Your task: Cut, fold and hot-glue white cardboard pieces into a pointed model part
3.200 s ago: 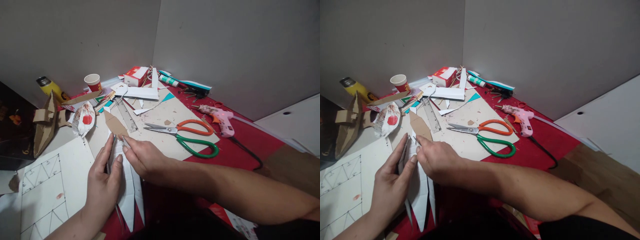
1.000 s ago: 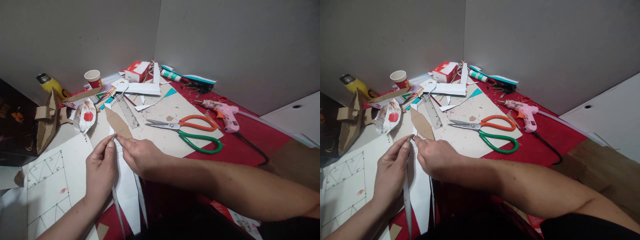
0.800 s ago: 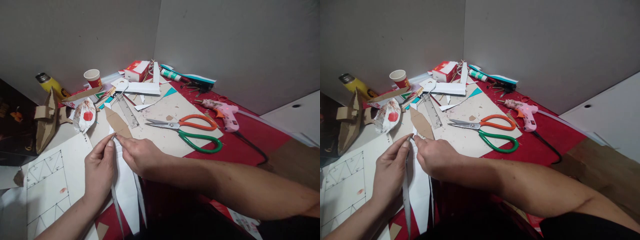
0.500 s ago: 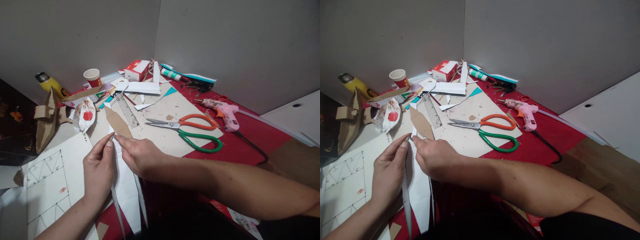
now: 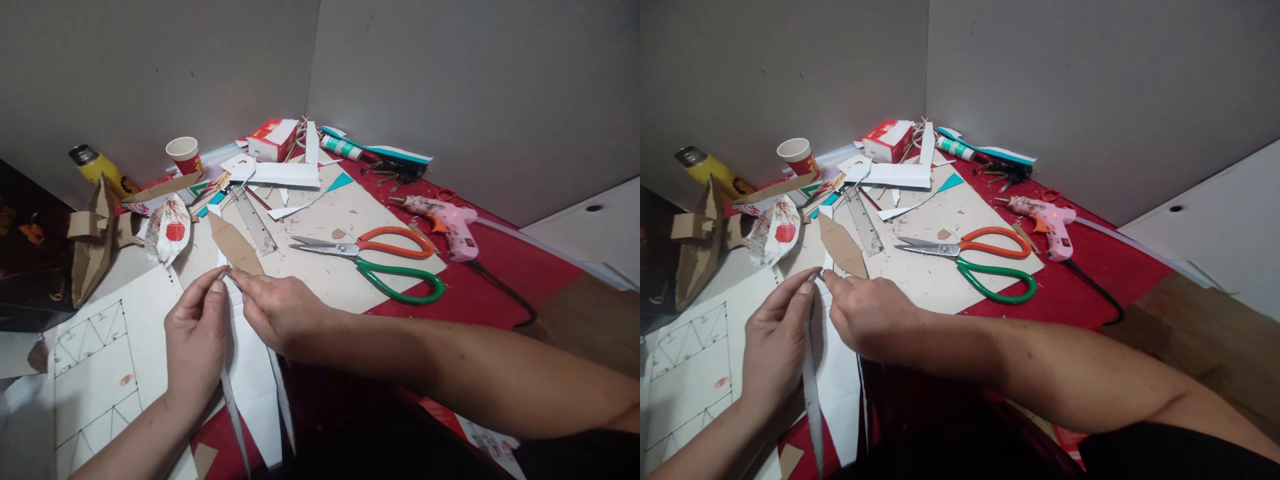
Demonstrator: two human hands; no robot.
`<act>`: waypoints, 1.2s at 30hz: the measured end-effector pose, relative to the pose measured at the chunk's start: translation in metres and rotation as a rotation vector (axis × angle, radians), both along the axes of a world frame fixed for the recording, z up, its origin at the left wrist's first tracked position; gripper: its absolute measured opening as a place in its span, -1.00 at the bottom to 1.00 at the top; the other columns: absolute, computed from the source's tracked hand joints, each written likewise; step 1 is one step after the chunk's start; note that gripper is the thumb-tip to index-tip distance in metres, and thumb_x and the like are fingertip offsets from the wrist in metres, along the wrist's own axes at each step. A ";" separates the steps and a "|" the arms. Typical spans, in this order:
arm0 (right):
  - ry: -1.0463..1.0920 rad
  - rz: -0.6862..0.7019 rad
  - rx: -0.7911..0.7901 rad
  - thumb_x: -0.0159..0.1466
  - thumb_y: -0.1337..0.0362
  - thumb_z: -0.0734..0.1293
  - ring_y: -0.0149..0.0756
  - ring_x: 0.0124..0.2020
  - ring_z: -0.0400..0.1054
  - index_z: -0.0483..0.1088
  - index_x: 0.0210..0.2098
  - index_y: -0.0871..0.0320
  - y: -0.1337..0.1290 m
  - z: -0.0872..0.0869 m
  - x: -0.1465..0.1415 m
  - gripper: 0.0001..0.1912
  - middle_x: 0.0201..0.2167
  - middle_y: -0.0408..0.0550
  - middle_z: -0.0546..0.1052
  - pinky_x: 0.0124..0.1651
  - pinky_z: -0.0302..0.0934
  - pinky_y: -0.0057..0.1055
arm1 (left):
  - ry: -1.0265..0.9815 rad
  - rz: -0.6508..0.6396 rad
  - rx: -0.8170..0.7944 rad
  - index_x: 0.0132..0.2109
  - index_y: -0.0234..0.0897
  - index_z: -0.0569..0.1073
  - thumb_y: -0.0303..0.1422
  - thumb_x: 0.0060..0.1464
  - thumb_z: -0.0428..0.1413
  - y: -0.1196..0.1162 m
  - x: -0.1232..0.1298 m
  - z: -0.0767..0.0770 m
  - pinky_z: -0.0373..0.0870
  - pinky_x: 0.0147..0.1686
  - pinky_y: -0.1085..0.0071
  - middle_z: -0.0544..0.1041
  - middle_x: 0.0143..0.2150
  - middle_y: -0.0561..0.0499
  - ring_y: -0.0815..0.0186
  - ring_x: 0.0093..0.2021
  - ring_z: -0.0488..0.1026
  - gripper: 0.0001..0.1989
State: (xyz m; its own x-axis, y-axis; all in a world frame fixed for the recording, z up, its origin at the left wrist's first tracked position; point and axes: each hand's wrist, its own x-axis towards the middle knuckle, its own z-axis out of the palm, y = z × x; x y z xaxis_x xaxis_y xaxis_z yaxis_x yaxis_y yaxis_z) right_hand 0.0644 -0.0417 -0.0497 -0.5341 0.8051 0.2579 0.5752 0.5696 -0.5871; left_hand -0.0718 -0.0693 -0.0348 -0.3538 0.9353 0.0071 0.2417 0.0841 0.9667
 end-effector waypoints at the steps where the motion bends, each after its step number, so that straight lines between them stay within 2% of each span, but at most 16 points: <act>1: 0.000 -0.002 0.002 0.33 0.33 0.08 -0.09 0.07 0.41 0.20 0.23 0.43 0.000 0.000 0.000 -0.47 0.12 0.24 0.43 0.09 0.32 -0.16 | -0.013 -0.001 -0.001 -0.11 -0.15 0.60 -0.24 0.11 0.17 0.000 0.000 0.000 0.32 0.09 0.33 0.62 -0.08 0.05 0.24 0.00 0.50 -0.78; 13: -0.005 0.000 0.017 0.33 0.33 0.07 -0.08 0.01 0.44 0.18 0.24 0.44 -0.001 -0.001 -0.001 -0.47 0.08 0.27 0.46 0.05 0.35 -0.18 | -0.110 0.005 -0.034 -0.12 -0.16 0.60 -0.20 0.07 0.21 -0.002 0.000 0.002 0.31 0.12 0.27 0.62 -0.08 0.01 0.19 0.00 0.50 -0.74; 25: -0.005 0.011 0.024 0.34 0.33 0.08 -0.10 0.04 0.43 0.17 0.25 0.43 -0.002 -0.001 -0.001 -0.48 0.08 0.24 0.47 0.08 0.33 -0.19 | -0.323 0.015 -0.095 -0.12 -0.17 0.60 -0.24 0.02 0.24 -0.001 0.001 0.003 0.33 0.10 0.29 0.63 -0.11 0.01 0.18 0.00 0.51 -0.74; 32: -0.048 0.014 0.031 0.34 0.35 0.06 -0.08 0.08 0.40 0.16 0.26 0.45 -0.002 0.000 -0.001 -0.47 0.14 0.25 0.41 0.10 0.32 -0.15 | -0.344 0.030 -0.088 -0.13 -0.17 0.61 -0.25 -0.01 0.27 0.001 0.000 0.000 0.34 0.09 0.31 0.64 -0.12 0.02 0.20 -0.02 0.52 -0.74; 36: -0.059 0.020 -0.030 0.34 0.36 0.06 -0.09 0.13 0.35 0.14 0.27 0.44 -0.001 0.005 -0.001 -0.47 0.19 0.24 0.36 0.14 0.28 -0.15 | -0.375 0.013 -0.079 -0.12 -0.16 0.61 -0.25 0.00 0.27 0.002 0.000 -0.001 0.32 0.12 0.27 0.64 -0.11 0.00 0.19 0.01 0.50 -0.74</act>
